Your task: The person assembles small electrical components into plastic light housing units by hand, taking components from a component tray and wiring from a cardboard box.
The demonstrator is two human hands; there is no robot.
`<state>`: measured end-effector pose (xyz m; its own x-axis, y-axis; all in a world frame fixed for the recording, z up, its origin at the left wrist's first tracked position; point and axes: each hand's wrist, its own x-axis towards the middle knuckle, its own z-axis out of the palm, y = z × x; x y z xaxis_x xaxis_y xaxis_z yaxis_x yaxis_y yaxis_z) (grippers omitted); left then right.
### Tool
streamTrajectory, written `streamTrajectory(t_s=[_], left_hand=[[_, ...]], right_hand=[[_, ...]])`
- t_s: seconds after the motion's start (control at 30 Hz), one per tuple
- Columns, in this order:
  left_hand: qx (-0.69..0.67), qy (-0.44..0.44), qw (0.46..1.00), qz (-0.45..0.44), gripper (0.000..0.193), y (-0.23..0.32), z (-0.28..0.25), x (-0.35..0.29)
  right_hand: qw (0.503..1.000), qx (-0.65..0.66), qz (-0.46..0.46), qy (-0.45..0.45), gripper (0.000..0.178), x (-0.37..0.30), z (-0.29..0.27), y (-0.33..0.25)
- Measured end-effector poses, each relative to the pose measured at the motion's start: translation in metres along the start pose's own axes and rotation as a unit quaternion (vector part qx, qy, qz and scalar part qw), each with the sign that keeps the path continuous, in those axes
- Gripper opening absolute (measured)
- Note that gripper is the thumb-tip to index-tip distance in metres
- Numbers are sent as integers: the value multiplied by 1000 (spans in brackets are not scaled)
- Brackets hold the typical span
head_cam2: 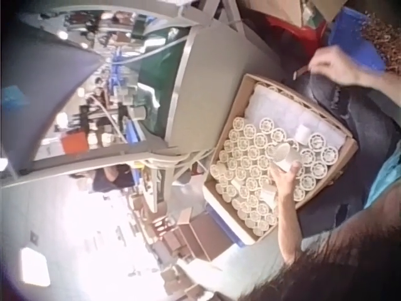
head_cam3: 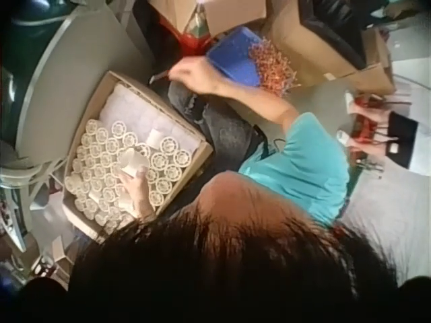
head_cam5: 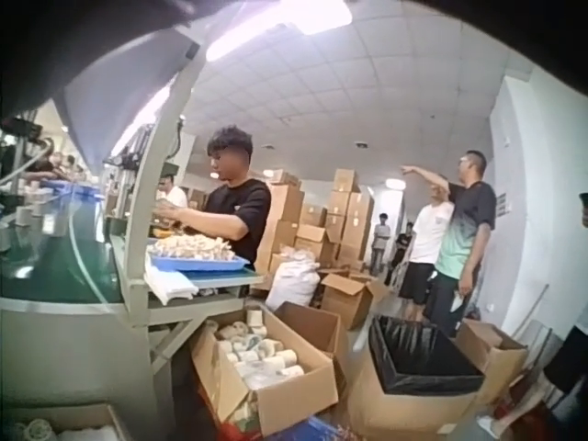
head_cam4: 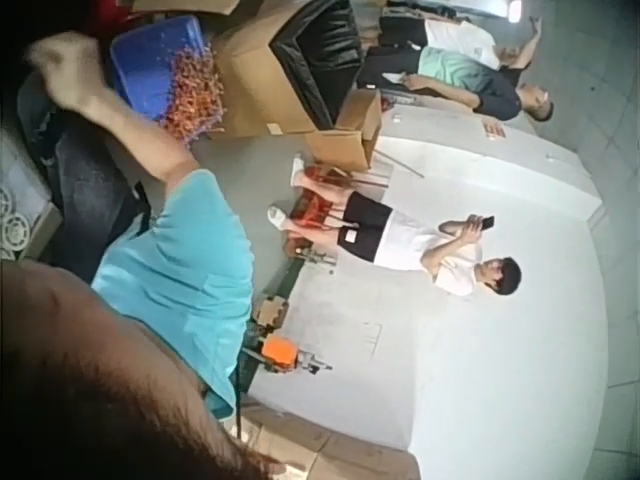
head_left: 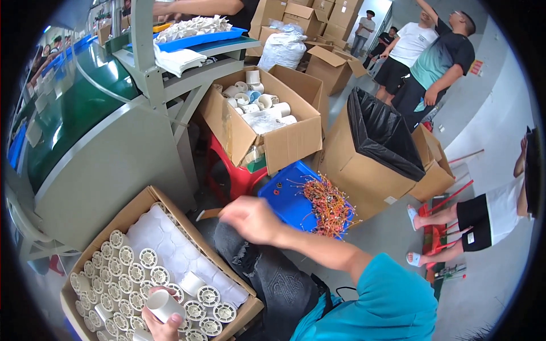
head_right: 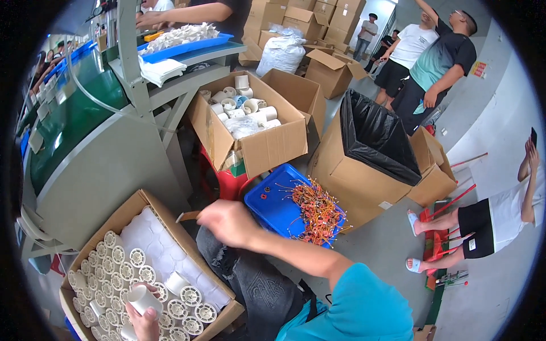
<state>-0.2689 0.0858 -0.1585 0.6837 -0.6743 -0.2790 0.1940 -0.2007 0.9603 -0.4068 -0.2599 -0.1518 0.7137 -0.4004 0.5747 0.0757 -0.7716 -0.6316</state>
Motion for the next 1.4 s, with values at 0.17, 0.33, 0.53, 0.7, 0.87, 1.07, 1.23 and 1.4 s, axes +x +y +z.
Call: streamTrajectory(t_s=[0.17, 0.33, 0.53, 0.7, 0.87, 1.07, 1.23, 1.4], left_hand=[[150, -27, 970, 189, 82, 54, 29, 5], [90, 166, 982, 5, 72, 36, 4, 15], [102, 182, 977, 51, 51, 37, -25, 14], [194, 195, 957, 91, 52, 35, -18, 23], [212, 193, 949, 134, 58, 33, -23, 23], [304, 214, 879, 301, 59, 35, -26, 29], [351, 265, 840, 318, 65, 25, -28, 32], [355, 282, 832, 320, 63, 22, -31, 36]], right_hand=[[935, 34, -19, -351, 14, 8, 98, -76], [913, 136, -121, -365, 14, 41, 151, -108], [886, 309, 16, -344, 39, 31, 168, -99], [914, 268, 72, -295, 29, 34, 151, -93], [891, 343, 106, -279, 27, 34, 148, -92], [950, 297, 23, -93, 28, 40, 141, -93], [946, 309, -88, -39, 25, 44, 123, -102], [933, 315, -160, -72, 28, 32, 135, -104]])
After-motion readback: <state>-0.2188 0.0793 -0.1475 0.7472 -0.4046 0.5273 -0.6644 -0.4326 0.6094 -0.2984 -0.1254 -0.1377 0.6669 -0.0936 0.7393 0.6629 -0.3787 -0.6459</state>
